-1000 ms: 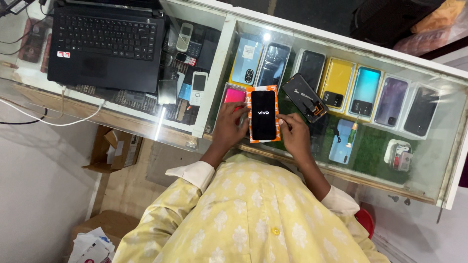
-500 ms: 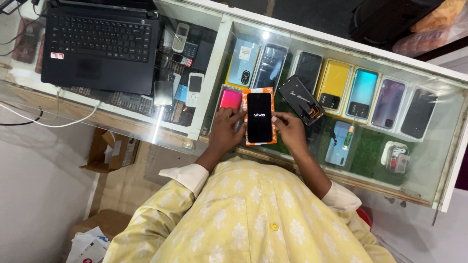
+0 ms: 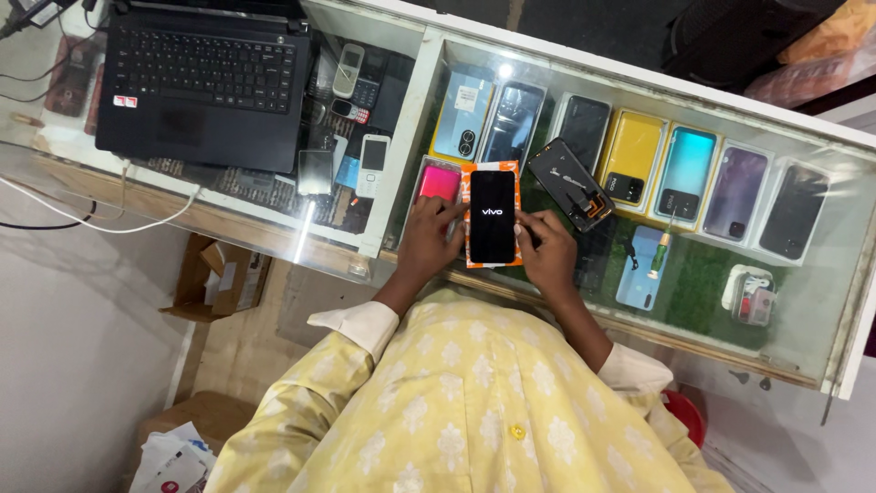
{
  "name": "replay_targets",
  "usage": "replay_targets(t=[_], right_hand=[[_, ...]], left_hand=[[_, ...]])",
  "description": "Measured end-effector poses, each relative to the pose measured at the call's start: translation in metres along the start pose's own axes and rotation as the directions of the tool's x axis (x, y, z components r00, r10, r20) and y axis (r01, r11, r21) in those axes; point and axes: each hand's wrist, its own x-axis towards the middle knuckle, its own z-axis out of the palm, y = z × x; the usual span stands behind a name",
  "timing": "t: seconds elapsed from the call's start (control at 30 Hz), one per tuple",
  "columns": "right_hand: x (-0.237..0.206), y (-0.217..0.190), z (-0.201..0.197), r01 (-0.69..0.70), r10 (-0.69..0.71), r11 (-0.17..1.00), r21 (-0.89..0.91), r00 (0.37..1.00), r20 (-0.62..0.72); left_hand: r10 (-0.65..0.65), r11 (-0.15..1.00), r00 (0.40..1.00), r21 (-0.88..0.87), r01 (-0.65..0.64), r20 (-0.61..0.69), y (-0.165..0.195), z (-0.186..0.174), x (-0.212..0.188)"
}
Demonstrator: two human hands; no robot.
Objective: The person holds a disassembled Vivo smartphone and repeatedly connects and disconnects the screen flex cable. They rotate the device to show the internal battery and motherboard, then place the phone on a box and interact with the touchscreen. The person continues to handle the phone and its internal components throughout the clip.
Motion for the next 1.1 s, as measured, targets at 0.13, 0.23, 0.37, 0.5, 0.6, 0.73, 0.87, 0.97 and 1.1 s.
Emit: replay_targets(t=[0.13,0.23,0.37,0.5,0.6,0.73,0.87,0.97,1.1], right_hand=[[-0.003,0.0,0.0,0.029,-0.029,0.999,-0.02,1.0,-0.008],[-0.004,0.001,0.0,0.028,-0.028,1.0,-0.003,1.0,-0.006],[-0.005,-0.002,-0.001,0.071,-0.071,0.997,-0.018,0.997,-0.026],[-0.004,-0.006,-0.004,0.088,-0.089,0.996,-0.033,0.996,-0.029],[-0.004,-0.007,-0.005,0.116,-0.117,0.993,-0.03,0.992,-0.043],[-0.002,-0.012,-0.009,0.122,-0.122,0.993,-0.005,0.992,-0.041],[-0.001,-0.021,-0.014,0.096,-0.096,0.995,-0.002,0.995,-0.005],[-0.001,-0.027,-0.018,0.125,-0.126,0.992,-0.03,0.992,-0.004],[-0.002,-0.031,-0.014,0.026,-0.026,1.0,-0.008,0.996,-0.09]], left_hand=[[0.016,1.0,1.0,0.007,-0.015,-0.01,0.003,-0.001,0.001],[0.01,1.0,1.0,0.008,-0.01,-0.01,0.005,-0.001,0.001],[0.011,1.0,1.0,0.013,-0.011,-0.01,0.008,-0.003,0.0],[0.014,1.0,1.0,-0.001,-0.014,-0.017,0.01,-0.004,0.0],[-0.004,1.0,1.0,-0.019,0.003,-0.026,0.011,-0.002,-0.002],[0.015,1.0,0.999,-0.007,-0.015,-0.035,0.011,0.0,-0.001],[-0.022,1.0,1.0,-0.008,0.022,-0.014,0.012,-0.001,-0.002],[-0.025,1.0,1.0,-0.009,0.025,-0.014,0.014,-0.001,-0.003],[0.003,1.0,1.0,0.019,-0.003,-0.012,0.014,-0.001,-0.002]])
